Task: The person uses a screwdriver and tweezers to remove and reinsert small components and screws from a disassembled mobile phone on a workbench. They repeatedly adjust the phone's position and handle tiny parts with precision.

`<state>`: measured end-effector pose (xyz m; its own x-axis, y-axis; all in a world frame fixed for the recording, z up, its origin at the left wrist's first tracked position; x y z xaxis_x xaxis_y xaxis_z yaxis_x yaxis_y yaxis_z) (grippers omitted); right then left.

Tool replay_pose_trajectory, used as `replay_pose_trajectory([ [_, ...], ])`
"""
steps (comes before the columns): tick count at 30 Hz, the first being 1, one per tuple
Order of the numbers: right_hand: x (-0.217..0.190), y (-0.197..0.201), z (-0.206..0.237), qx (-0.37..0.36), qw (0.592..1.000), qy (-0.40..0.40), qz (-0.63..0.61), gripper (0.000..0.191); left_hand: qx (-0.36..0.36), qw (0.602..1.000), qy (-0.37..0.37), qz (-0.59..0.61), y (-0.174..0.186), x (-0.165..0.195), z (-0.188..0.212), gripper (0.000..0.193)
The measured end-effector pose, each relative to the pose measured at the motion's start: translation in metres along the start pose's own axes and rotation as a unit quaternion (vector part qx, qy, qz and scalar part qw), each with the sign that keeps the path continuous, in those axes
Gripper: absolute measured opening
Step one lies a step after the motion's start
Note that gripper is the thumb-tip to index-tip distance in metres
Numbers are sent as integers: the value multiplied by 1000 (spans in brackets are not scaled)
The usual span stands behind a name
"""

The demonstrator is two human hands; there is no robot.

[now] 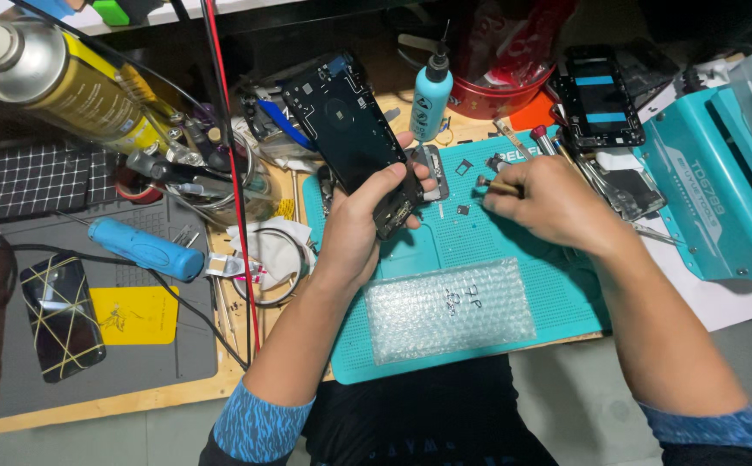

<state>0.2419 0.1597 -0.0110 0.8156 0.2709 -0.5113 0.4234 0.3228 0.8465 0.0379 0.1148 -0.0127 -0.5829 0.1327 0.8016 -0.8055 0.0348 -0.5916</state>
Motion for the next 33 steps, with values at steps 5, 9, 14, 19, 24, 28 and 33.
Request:
replay_pose_trajectory([
  [5, 17, 4, -2, -30, 988, -45, -146, 44, 8, 1000, 1, -3, 3, -1, 0, 52],
  [9, 20, 9, 2, -32, 956, -48, -289, 45, -5, 1000, 7, 11, 1, -5, -3, 53],
  [14, 17, 15, 1, -30, 947, -16, -319, 45, -7, 1000, 12, 2, 2, -6, -2, 53],
  [19, 23, 12, -2, 7, 991, -53, -121, 31, -13, 1000, 11, 9, 0, -6, -2, 52],
  [24, 18, 2, -5, 9, 998, -50, -49, 36, -11, 1000, 12, -3, -1, -6, -1, 50],
  [28, 12, 0, -11, 8, 998, -38, -41, 33, -10, 1000, 16, -10, -2, -7, 0, 48],
  [33, 0, -3, -15, 0, 1000, -15, 2, 31, -13, 1000, 11, -13, -1, -8, 0, 47],
])
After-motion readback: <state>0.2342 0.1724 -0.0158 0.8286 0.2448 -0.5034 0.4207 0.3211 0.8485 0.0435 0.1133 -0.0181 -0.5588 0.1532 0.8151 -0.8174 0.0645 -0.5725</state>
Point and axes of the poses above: each hand's wrist, its own z-axis away from the middle knuckle, its own y-axis out of the back of the hand, x = y × z, the point moved 8 cm from there along -z, towards the middle knuckle
